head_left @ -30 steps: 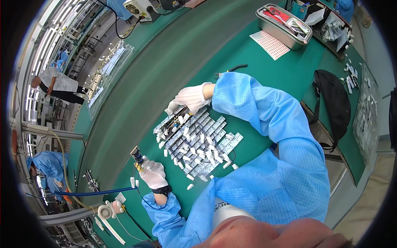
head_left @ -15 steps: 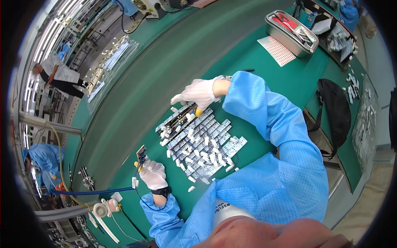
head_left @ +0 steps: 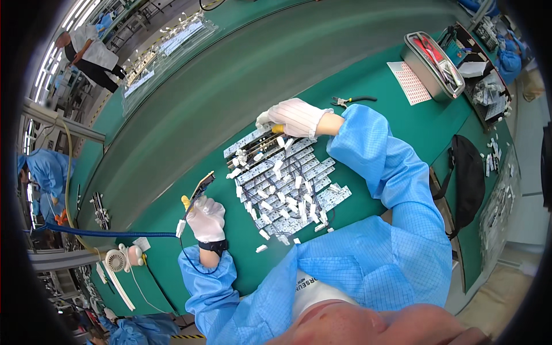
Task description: Assembling and inspecting small electronic components on a circuit board strip at a manual assembly station.
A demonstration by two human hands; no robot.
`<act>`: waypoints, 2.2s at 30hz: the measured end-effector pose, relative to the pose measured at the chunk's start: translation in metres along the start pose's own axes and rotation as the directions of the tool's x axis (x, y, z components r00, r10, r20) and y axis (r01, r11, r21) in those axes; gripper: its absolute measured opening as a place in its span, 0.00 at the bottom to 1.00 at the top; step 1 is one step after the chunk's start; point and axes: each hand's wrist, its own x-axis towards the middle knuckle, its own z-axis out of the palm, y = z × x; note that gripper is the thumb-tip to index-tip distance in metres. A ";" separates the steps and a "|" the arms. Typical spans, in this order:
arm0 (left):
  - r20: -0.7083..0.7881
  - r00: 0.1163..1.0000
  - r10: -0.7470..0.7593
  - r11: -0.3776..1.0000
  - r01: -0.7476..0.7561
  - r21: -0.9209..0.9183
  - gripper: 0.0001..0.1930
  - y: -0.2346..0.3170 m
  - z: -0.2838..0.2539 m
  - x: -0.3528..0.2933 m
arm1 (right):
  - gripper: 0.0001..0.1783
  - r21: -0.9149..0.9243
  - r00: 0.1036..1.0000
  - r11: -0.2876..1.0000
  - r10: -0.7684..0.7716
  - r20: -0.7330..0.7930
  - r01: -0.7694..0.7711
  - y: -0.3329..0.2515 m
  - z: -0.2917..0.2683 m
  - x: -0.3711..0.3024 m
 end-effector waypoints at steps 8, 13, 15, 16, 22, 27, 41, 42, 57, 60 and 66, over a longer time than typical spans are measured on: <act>-0.025 0.999 0.021 0.999 -0.022 -0.044 0.13 -0.004 0.000 -0.001 | 0.24 0.077 0.958 0.996 0.056 -0.283 -0.036 0.005 0.006 0.007; 0.045 0.999 0.024 0.999 -0.023 -0.027 0.13 -0.003 -0.006 0.004 | 0.25 -0.178 0.998 0.984 0.007 -0.056 -0.017 0.018 0.021 0.003; -0.004 1.000 0.020 0.999 -0.020 -0.045 0.12 -0.001 -0.003 -0.001 | 0.22 -0.165 0.994 0.986 -0.041 -0.103 0.023 0.018 0.024 0.005; -0.047 0.999 0.009 0.998 -0.012 -0.067 0.13 0.001 -0.001 -0.002 | 0.19 -0.158 0.985 0.986 -0.081 -0.152 0.057 0.017 0.026 0.006; -0.192 0.981 -0.032 0.995 0.013 -0.098 0.25 -0.004 0.011 -0.001 | 0.19 -0.049 0.990 0.991 -0.124 -0.070 0.121 0.019 0.025 0.005; -0.008 0.989 -0.149 0.975 0.145 -0.166 0.21 -0.002 0.001 0.002 | 0.22 -0.028 0.989 0.992 -0.126 -0.081 0.124 0.017 0.017 -0.002; 0.068 0.997 -0.047 0.971 0.061 -0.229 0.24 -0.001 -0.010 -0.003 | 0.17 0.045 0.996 0.996 -0.081 0.025 0.080 0.008 0.008 0.005; 0.100 0.994 -0.047 0.966 0.070 -0.250 0.24 -0.002 -0.013 -0.002 | 0.16 0.036 0.997 0.997 -0.071 0.020 0.070 0.006 0.007 0.005; -0.063 0.996 -0.063 0.954 0.042 -0.297 0.25 -0.002 -0.001 -0.004 | 0.16 -0.114 0.975 0.989 -0.119 -0.189 0.099 -0.002 0.007 0.008; -0.082 0.995 -0.049 0.959 0.024 -0.281 0.25 -0.002 0.001 -0.002 | 0.18 -0.080 0.977 0.992 -0.114 -0.179 0.101 0.005 0.009 0.006; -0.119 0.992 -0.043 0.969 0.013 -0.245 0.26 -0.002 -0.001 -0.004 | 0.16 -0.002 0.998 0.999 -0.036 -0.049 0.035 -0.001 0.003 0.006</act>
